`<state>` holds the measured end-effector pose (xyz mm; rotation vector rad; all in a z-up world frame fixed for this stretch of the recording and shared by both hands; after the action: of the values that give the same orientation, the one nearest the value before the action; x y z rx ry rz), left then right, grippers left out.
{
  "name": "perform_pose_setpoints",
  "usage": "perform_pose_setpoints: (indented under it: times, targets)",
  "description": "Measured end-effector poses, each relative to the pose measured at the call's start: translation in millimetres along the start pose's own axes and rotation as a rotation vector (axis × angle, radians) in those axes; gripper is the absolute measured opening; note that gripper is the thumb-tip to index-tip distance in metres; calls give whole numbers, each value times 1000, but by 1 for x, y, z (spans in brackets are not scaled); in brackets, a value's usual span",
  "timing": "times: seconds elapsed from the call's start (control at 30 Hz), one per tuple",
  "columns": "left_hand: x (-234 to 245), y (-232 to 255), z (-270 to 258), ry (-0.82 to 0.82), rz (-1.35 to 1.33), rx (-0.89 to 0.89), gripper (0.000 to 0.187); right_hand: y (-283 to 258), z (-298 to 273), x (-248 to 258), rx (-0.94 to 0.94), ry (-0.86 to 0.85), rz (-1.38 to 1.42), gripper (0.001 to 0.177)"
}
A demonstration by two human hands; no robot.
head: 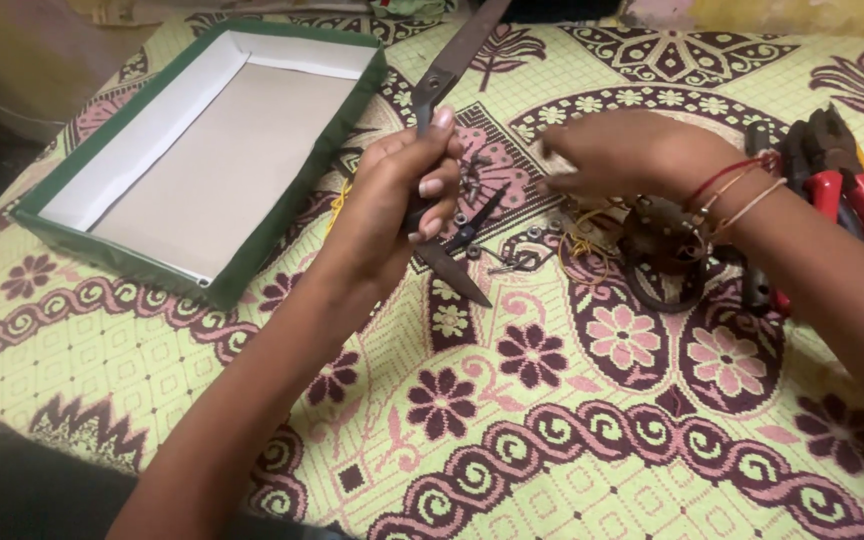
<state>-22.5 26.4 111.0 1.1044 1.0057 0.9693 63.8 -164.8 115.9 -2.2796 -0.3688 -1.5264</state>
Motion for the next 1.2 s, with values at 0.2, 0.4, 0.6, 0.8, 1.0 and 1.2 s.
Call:
perform_pose_setpoints:
  times: [0.2,0.4,0.6,0.8,1.0,1.2]
  targets:
    - [1,-17,6,17,-36,42,29,-16,-4,-31,14,-281,402,50]
    - [-4,-22,7,-9,-41,23,20,-53,2,-48,311,-286,592,42]
    - [-3,-19,4,-16,-30,34,21,-41,-11,-28,295,-148,400,22]
    - [-11,-27,6,-41,-85,27,26,-63,-29,-50,432,-382,543,20]
    - [-16,-30,4,-114,-113,-2,26,-64,-28,-35,658,-414,750,25]
    - [-27,-31,1,-178,146,10,29,-5,-11,13,393,241,1333,34]
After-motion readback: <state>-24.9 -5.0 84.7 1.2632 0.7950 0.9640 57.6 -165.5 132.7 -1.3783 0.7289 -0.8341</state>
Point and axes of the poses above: each hand's wrist, its own z-axis towards the middle knuckle, its own x-axis out of the back of the hand, y = z × x, the point moved 4 cm from there along z, towards the middle knuckle, and after that the axes turned 15 degrees about z, right-handed, at the moved point
